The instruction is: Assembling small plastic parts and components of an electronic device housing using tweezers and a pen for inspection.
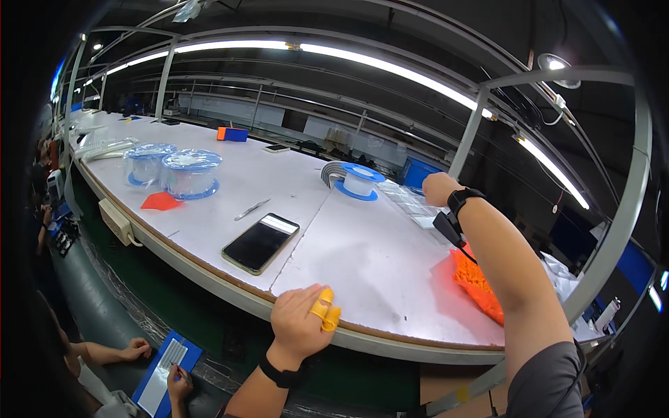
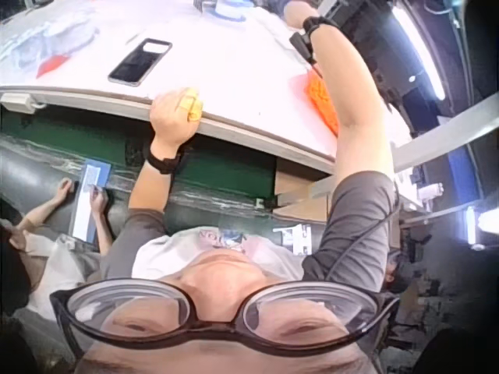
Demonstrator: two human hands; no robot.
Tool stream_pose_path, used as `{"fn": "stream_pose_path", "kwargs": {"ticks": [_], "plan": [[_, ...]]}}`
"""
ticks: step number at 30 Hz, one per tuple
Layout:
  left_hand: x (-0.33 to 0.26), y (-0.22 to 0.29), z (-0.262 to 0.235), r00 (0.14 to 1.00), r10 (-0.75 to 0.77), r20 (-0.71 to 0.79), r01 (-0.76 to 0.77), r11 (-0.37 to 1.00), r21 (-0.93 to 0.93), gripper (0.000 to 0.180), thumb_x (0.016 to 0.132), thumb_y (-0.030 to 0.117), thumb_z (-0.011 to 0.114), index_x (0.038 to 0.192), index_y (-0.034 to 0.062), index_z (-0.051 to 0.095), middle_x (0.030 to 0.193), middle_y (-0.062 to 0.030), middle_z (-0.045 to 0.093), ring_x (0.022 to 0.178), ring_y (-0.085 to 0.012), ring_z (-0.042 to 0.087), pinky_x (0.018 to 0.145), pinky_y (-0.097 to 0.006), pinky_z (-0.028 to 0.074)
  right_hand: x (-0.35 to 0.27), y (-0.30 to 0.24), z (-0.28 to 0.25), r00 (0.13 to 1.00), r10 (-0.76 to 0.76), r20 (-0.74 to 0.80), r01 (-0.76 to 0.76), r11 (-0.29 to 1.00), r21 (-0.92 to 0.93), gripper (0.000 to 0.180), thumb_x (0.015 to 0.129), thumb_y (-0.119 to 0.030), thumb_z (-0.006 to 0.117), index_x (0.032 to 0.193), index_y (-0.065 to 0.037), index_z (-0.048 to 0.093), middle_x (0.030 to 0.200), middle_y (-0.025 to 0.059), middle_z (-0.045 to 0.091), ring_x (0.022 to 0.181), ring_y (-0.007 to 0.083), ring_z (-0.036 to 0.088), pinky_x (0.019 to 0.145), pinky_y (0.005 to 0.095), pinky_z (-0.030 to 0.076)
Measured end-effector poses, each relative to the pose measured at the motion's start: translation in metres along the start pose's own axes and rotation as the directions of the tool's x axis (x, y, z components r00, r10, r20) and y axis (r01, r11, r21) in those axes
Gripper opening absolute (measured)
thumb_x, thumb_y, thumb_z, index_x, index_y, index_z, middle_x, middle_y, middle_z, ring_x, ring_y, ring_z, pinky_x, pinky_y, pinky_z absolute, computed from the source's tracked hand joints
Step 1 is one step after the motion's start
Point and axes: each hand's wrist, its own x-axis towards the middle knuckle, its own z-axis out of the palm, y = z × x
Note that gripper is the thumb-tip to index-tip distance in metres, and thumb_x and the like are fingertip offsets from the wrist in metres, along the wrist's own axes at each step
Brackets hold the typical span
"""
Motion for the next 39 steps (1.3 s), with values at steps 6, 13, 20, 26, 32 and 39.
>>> {"fn": "stream_pose_path", "kwargs": {"ticks": [6,13,20,26,32,39], "plan": [[-0.012,-0.015,-0.010,0.990,0.033,0.139,-0.018,0.995,-0.103,0.022,0.079,0.024,0.045,0.076,0.0066,0.057,0.085,-0.0054,0.062,0.080,-0.0175,0.059,0.069,-0.027,0.040,0.124,-0.044,0.058,0.966,-0.084,-0.245,0.114,0.988,0.109,0.040,0.066,-0.009,0.053,0.106,-0.008,0.053,0.105,0.0159,0.053,0.103,0.0346,0.045,0.085,0.0398,0.039],[-0.008,-0.025,-0.005,0.985,0.163,0.055,-0.159,0.985,-0.059,0.022,0.080,0.018,0.041,0.074,0.0038,0.056,0.080,-0.0076,0.062,0.076,-0.0162,0.060,0.077,-0.028,0.038,0.191,-0.076,0.111,0.980,0.101,-0.169,-0.061,0.972,0.227,0.072,0.065,-0.024,0.064,0.126,-0.009,0.028,0.125,0.0093,0.039,0.115,0.0319,0.033,0.092,0.0445,0.031],[-0.009,-0.028,-0.002,0.981,0.187,0.056,-0.184,0.981,-0.054,0.025,0.082,0.020,0.039,0.079,0.0037,0.058,0.081,-0.0067,0.062,0.080,-0.0169,0.060,0.078,-0.028,0.038,0.158,-0.049,0.083,1.000,0.013,-0.002,-0.013,0.998,0.057,0.042,0.067,-0.030,0.062,0.102,-0.007,0.055,0.104,0.0087,0.054,0.109,0.0260,0.039,0.086,0.0450,0.029],[-0.003,-0.009,-0.015,0.972,0.060,0.229,-0.046,0.997,-0.065,0.025,0.081,0.025,0.041,0.076,0.0062,0.058,0.084,-0.0058,0.063,0.079,-0.0172,0.059,0.071,-0.029,0.039,0.059,0.007,-0.032,0.902,-0.019,-0.431,-0.032,0.993,-0.111,0.026,0.072,-0.014,0.059,0.096,-0.005,0.056,0.093,0.0122,0.056,0.097,0.0267,0.043,0.082,0.0422,0.031],[-0.010,-0.011,-0.002,0.996,0.033,0.083,-0.024,0.994,-0.104,0.019,0.076,0.019,0.046,0.078,0.0046,0.058,0.085,-0.0066,0.062,0.081,-0.0190,0.059,0.073,-0.028,0.038,-0.023,0.018,-0.096,0.925,-0.201,-0.323,0.047,0.903,-0.427,0.030,0.065,-0.014,0.066,0.094,-0.012,0.058,0.099,0.0097,0.050,0.096,0.0286,0.040,0.083,0.0355,0.034],[-0.005,-0.006,-0.007,0.999,0.041,-0.001,-0.041,0.988,-0.146,0.015,0.074,0.012,0.048,0.078,0.0025,0.059,0.083,-0.0074,0.062,0.078,-0.0218,0.058,0.068,-0.031,0.040,-0.101,-0.005,-0.093,0.827,-0.508,-0.239,0.378,0.819,-0.432,0.016,0.072,-0.009,0.055,0.087,-0.009,0.058,0.098,0.0011,0.054,0.099,0.0215,0.040,0.086,0.0326,0.031]]}}
